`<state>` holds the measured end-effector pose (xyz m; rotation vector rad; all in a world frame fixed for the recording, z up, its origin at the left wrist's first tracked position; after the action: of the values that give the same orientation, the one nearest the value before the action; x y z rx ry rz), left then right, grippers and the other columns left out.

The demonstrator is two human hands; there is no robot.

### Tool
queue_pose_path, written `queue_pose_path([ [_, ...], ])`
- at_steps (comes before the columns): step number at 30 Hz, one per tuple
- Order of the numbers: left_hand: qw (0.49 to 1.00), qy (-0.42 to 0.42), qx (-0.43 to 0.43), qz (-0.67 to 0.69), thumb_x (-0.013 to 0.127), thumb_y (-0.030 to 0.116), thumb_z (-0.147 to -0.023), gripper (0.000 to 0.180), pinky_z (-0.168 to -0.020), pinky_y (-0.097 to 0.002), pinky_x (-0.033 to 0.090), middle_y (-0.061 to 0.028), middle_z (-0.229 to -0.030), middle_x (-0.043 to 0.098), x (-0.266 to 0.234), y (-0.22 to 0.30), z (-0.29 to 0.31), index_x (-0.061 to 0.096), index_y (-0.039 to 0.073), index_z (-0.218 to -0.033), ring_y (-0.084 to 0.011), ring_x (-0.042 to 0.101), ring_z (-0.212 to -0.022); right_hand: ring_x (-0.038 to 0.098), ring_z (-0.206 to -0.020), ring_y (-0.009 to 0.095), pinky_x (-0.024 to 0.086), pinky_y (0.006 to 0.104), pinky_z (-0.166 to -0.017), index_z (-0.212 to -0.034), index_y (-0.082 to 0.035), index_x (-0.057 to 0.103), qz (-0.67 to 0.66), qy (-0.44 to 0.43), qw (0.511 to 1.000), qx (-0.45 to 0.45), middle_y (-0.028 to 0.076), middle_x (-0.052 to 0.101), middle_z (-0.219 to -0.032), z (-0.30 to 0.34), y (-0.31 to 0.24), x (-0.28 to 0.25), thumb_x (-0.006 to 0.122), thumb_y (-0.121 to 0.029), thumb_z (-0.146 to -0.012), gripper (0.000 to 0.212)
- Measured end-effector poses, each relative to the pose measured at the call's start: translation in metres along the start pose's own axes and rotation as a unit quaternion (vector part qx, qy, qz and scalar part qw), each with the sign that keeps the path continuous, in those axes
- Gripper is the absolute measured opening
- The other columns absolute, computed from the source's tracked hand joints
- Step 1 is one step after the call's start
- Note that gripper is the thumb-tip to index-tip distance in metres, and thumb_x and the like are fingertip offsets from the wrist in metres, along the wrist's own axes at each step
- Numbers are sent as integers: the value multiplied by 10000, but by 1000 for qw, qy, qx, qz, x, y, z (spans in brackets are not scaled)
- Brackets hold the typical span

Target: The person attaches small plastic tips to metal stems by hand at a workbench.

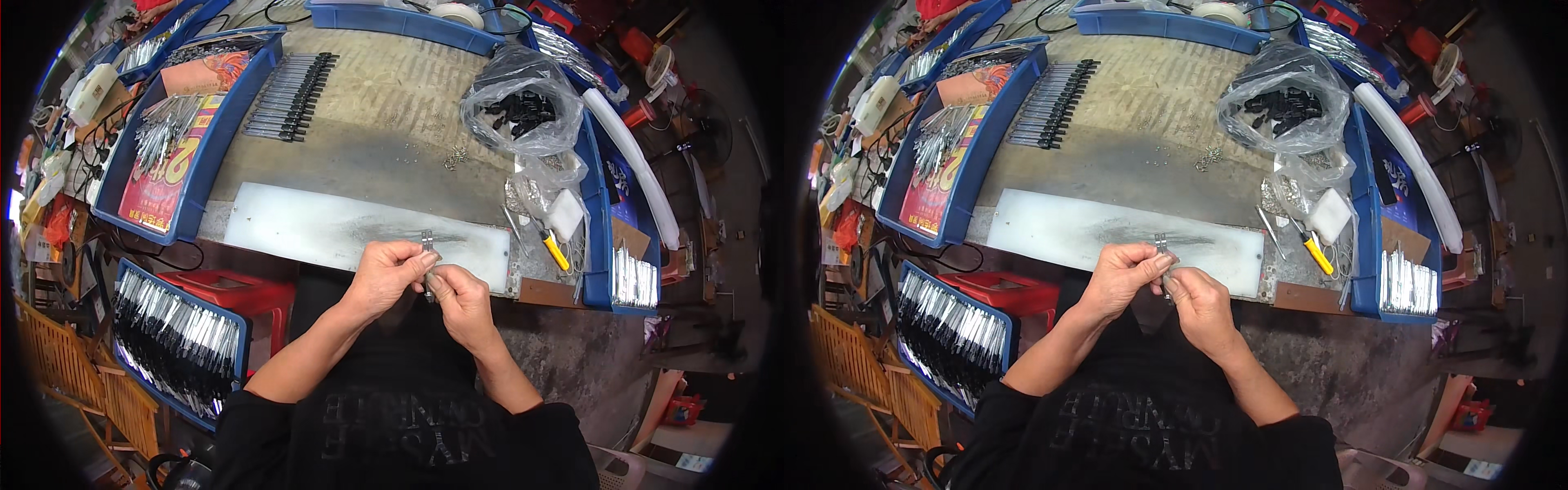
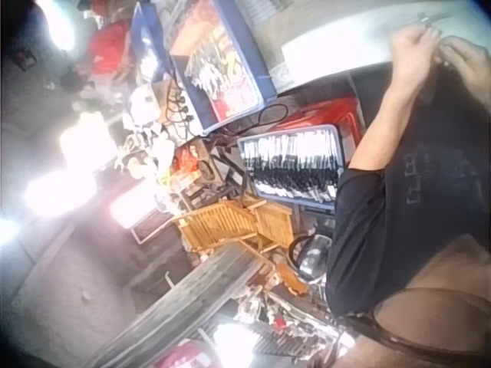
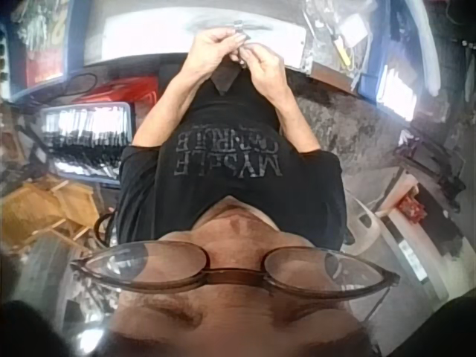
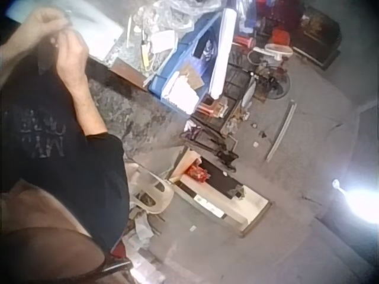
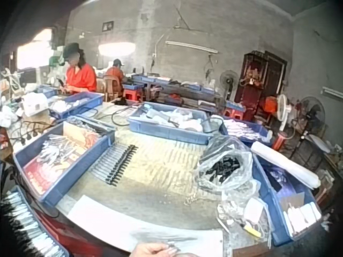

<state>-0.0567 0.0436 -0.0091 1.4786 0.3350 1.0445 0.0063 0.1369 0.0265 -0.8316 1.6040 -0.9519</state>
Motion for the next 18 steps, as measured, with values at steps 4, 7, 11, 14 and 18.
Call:
queue_pose_path([
  [4, 1000, 5, 1, -7, 594, 132, -851, 168, -514, -193, 429, -22, -665, 571, -1, 1, 0, 624, -13, -770, -64, 514, -559, 575, -631, 237, 450, 309, -578, -826, 19, 576, -6, -12, 1000, 15, 130, 596, -737, -2, -4, 0, 558, -66, -839, 88],
  [7, 1000, -1, 7, -13, 592, 130, -851, 172, -505, -195, 422, -17, -660, 564, 0, 4, 0, 618, -13, -759, -63, 514, -555, 575, -634, 236, 449, 306, -580, -826, 17, 578, -7, -21, 1000, 18, 129, 595, -733, -2, -3, 0, 557, -85, -845, 106],
  [11, 990, -14, 20, -139, 599, 122, -842, 171, -503, -197, 407, -8, -655, 547, -2, 12, 4, 615, -22, -751, -62, 510, -551, 575, -642, 229, 448, 304, -582, -844, 21, 572, 31, -50, 998, -33, 124, 591, -728, -7, -5, -13, 559, -112, -850, 133],
  [14, 980, -43, 23, -195, 635, 142, -803, 182, -490, -237, 384, -15, -606, 540, 0, 13, 11, 601, -13, -714, -63, 481, -545, 574, -643, 233, 447, 310, -580, -860, 20, 565, 24, -31, 998, -41, 122, 591, -731, -14, -7, -27, 561, -116, -849, 137],
  [18, 946, -125, 73, -289, 639, 121, -782, 166, -504, -285, 398, -68, -589, 518, 19, 24, 21, 592, -15, -700, -138, 502, -551, 551, -621, 200, 434, 298, -570, -822, 9, 577, 24, -119, 985, -123, 95, 567, -701, -17, -18, -23, 582, -123, -830, 132],
])
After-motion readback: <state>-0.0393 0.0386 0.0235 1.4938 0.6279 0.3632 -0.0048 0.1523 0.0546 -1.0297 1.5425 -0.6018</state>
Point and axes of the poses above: each hand's wrist, its own z-axis away from the middle knuckle, its own x-axis out of the palm, y = z × x, the point moved 7 cm from there along -z, towards the middle knuckle
